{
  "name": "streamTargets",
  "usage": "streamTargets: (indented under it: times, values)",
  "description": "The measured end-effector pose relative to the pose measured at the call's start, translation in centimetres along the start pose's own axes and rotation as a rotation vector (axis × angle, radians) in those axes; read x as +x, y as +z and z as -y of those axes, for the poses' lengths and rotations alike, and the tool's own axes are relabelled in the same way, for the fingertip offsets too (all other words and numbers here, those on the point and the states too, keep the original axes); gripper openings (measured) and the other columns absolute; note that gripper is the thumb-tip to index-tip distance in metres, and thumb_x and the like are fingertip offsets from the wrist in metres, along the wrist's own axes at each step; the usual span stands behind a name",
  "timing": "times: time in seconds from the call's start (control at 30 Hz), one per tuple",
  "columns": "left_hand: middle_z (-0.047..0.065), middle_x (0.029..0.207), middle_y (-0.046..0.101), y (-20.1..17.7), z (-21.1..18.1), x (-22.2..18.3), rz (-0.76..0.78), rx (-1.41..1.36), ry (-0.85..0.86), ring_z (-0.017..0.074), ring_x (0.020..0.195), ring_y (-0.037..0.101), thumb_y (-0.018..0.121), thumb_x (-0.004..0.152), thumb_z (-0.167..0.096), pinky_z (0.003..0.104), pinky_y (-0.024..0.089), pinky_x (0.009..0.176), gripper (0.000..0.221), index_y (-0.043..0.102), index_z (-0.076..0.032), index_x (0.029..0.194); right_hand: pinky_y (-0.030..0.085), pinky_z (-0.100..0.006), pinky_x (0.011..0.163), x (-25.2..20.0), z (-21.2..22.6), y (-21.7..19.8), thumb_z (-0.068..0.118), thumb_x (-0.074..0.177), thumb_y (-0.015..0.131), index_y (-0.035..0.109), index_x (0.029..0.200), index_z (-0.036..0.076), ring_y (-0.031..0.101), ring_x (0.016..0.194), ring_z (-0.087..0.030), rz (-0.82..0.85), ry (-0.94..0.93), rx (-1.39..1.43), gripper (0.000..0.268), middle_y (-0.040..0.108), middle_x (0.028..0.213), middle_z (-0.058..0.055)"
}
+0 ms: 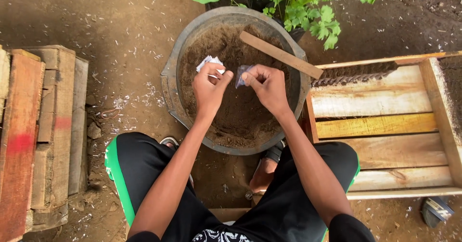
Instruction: Sorting and placing coffee beans from a small packet into a bucket of soil.
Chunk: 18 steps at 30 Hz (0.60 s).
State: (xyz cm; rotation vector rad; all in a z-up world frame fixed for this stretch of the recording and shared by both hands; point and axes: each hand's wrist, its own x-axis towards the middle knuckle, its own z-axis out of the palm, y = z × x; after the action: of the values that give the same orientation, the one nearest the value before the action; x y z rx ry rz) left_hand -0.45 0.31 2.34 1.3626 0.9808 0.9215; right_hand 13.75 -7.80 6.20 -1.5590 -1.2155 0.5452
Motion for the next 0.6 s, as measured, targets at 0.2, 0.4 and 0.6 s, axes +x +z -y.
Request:
streamTargets:
  times: [0.2, 0.4, 0.6]
  values:
    - [0.005, 0.065, 0.068, 0.5, 0.5, -0.2, 0.204, 0.075, 0.085, 0.0113, 0.050, 0.063, 0.080, 0.083, -0.028, 0.023, 0.052, 0.042, 0.018, 0.074, -0.012, 0.082, 0.037, -0.029, 0.047, -0.7, 1.7, 0.4, 0.010, 0.087, 0.081, 0.065, 0.069, 0.002, 0.044, 0.047, -0.011, 0.131, -0.020, -0.112, 0.025, 0.053, 0.047, -0.007]
    - [0.016, 0.063, 0.063, -0.5, -0.2, -0.1, 0.191, 0.149, 0.188, 0.0187, 0.050, 0.067, 0.068, 0.084, 0.004, 0.024, 0.057, 0.038, 0.011, 0.066, 0.002, 0.074, 0.039, -0.027, 0.049, -0.4, 1.3, 0.0, 0.005, 0.086, 0.081, 0.069, 0.072, 0.004, 0.045, 0.049, -0.010, 0.095, 0.006, -0.066, 0.018, 0.053, 0.048, -0.006]
    - [0.013, 0.072, 0.059, 0.9, 0.8, -1.7, 0.138, 0.402, 0.539, 0.0223, 0.058, 0.063, 0.064, 0.092, 0.006, 0.029, 0.056, 0.047, 0.017, 0.057, -0.004, 0.079, 0.046, -0.034, 0.051, -0.7, -2.5, 0.9, 0.004, 0.081, 0.078, 0.062, 0.069, 0.008, 0.057, 0.048, -0.020, 0.020, 0.045, -0.343, 0.021, 0.059, 0.054, -0.006]
